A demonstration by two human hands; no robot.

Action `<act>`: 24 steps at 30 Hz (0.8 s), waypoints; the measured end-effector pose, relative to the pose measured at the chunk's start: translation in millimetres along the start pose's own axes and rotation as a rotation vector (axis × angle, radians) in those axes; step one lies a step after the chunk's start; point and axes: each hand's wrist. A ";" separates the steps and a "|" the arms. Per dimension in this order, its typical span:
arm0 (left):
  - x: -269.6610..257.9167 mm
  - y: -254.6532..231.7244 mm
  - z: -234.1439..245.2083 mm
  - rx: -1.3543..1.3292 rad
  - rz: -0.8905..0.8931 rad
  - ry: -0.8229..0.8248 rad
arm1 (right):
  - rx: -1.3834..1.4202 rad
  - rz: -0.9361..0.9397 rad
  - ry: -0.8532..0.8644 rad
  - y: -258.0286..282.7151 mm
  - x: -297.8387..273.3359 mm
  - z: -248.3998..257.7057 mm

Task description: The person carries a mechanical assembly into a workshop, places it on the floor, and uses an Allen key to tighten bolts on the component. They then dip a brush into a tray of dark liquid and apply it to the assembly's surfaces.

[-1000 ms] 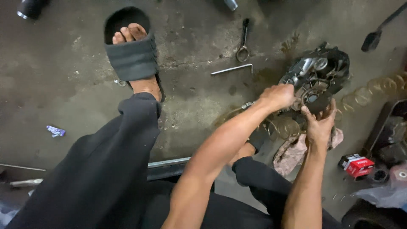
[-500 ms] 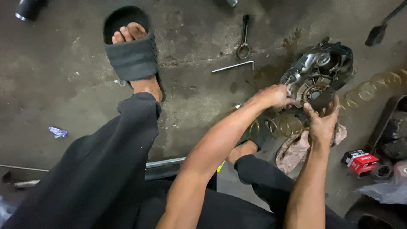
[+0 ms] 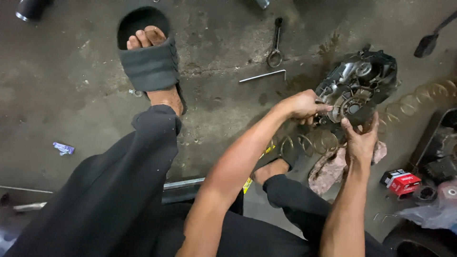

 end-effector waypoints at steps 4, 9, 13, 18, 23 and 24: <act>-8.6 -2.8 3.5 -0.086 -0.044 -0.064 | 0.005 -0.072 0.041 3.4 -0.3 -0.5; 61.6 28.7 -39.8 -0.031 -0.106 -0.102 | -0.019 -0.163 0.053 11.6 -3.2 -3.8; 65.0 21.1 -71.4 -0.128 -0.181 -0.269 | -0.002 -0.177 0.035 -7.8 4.3 3.8; 41.8 1.7 -70.7 -0.029 -0.278 -0.495 | 0.054 -0.114 0.034 -24.2 10.8 5.1; 61.7 2.1 -76.8 -0.037 -0.225 -0.579 | 0.025 0.000 -0.012 -88.0 34.7 23.5; 57.8 -2.3 -73.1 -0.027 -0.229 -0.575 | 0.033 0.000 -0.020 -84.7 32.8 20.4</act>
Point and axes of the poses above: each hand's wrist, its own x-axis towards the middle knuckle, its own z-axis out of the back of the hand, y = z × x, and after that the axes turned 4 degrees about -y, right-handed
